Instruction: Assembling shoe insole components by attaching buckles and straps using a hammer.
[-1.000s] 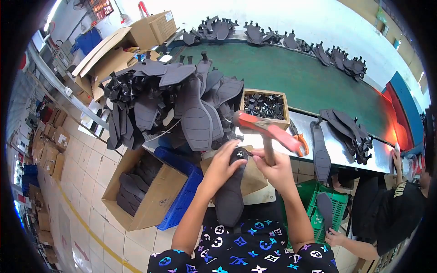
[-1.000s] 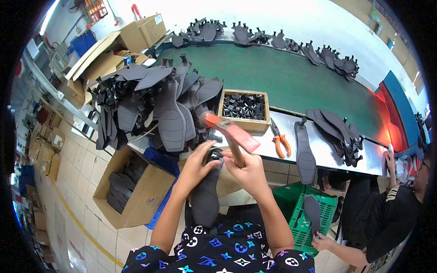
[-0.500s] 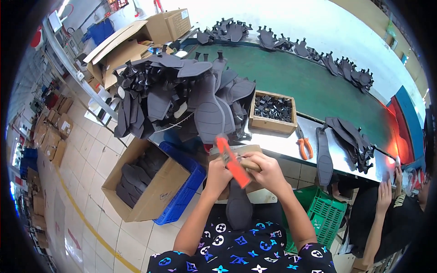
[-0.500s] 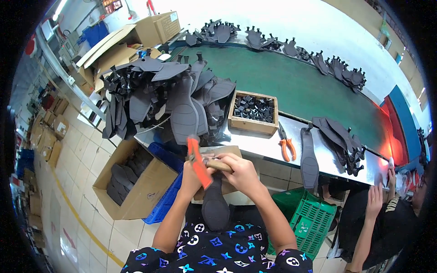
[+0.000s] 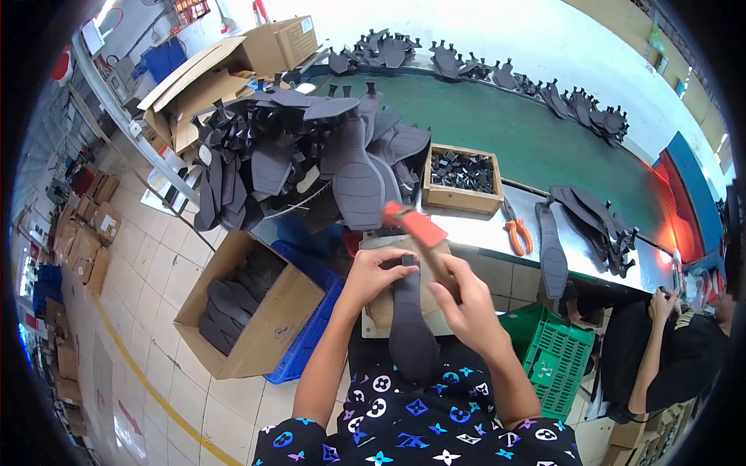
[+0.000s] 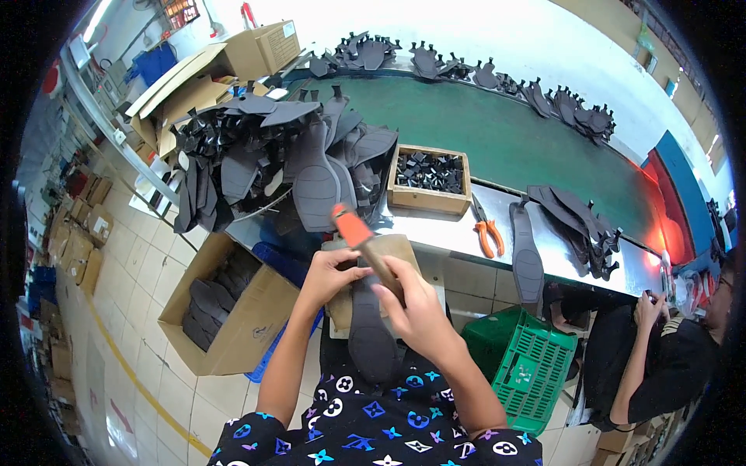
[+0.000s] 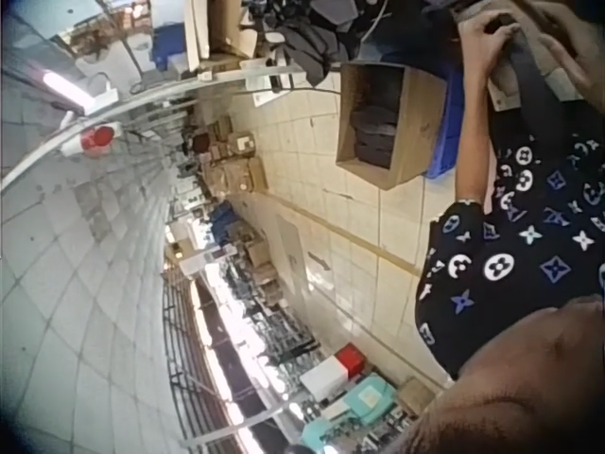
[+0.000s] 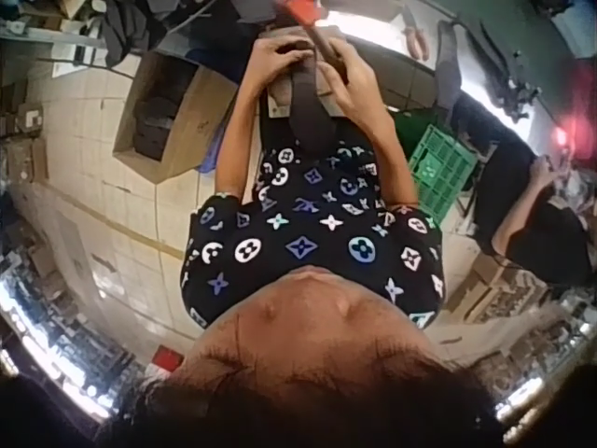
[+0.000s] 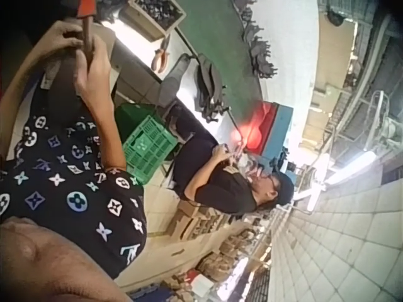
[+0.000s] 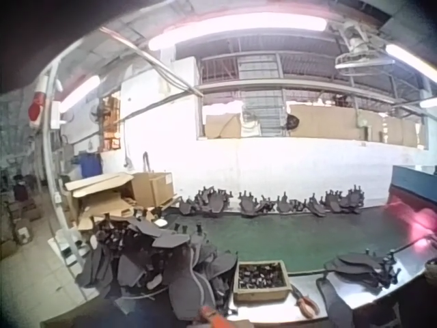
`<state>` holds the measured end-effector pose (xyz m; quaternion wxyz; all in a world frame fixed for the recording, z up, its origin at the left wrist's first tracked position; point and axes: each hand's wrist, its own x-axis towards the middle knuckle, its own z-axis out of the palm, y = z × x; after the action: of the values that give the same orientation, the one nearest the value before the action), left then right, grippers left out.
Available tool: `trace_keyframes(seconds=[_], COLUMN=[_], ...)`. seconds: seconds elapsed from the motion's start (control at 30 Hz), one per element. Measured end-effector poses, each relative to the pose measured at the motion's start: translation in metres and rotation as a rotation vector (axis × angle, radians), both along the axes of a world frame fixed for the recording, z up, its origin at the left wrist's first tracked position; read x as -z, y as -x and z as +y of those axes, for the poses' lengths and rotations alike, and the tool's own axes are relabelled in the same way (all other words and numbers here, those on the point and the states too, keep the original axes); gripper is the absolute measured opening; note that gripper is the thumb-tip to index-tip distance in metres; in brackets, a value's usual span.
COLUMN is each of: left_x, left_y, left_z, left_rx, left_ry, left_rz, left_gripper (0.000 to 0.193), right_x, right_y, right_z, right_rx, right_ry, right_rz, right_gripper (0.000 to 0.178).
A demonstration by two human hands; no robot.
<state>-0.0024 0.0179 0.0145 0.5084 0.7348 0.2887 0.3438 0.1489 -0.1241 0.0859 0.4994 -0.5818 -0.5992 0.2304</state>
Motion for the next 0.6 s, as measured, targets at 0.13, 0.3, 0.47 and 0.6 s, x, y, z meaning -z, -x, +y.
trace_keyframes(seconds=[0.13,0.3,0.47,0.6], left_x=[0.004,0.002,0.002,-0.006], left_y=[0.001,0.0,0.003,-0.001], left_z=[0.007,0.011,0.011,0.01], left_rx=[0.093,0.122,0.124,0.139], left_ry=[0.147,0.249,0.258,0.289], left_rz=[-0.045,-0.035,0.001,-0.055], left_gripper=[0.025,0.024,0.023,0.015], right_x=[-0.013,-0.009,-0.004,0.001], right_y=[-0.001,0.005,0.003,0.01], right_z=[-0.044,-0.055,-0.045,-0.047], right_rx=[0.044,0.103,0.036,0.083], right_ry=[-0.058,-0.105,0.003,-0.164], right_rz=[-0.142,-0.279,-0.283,-0.257], right_gripper=[0.041,0.047,0.047,0.047])
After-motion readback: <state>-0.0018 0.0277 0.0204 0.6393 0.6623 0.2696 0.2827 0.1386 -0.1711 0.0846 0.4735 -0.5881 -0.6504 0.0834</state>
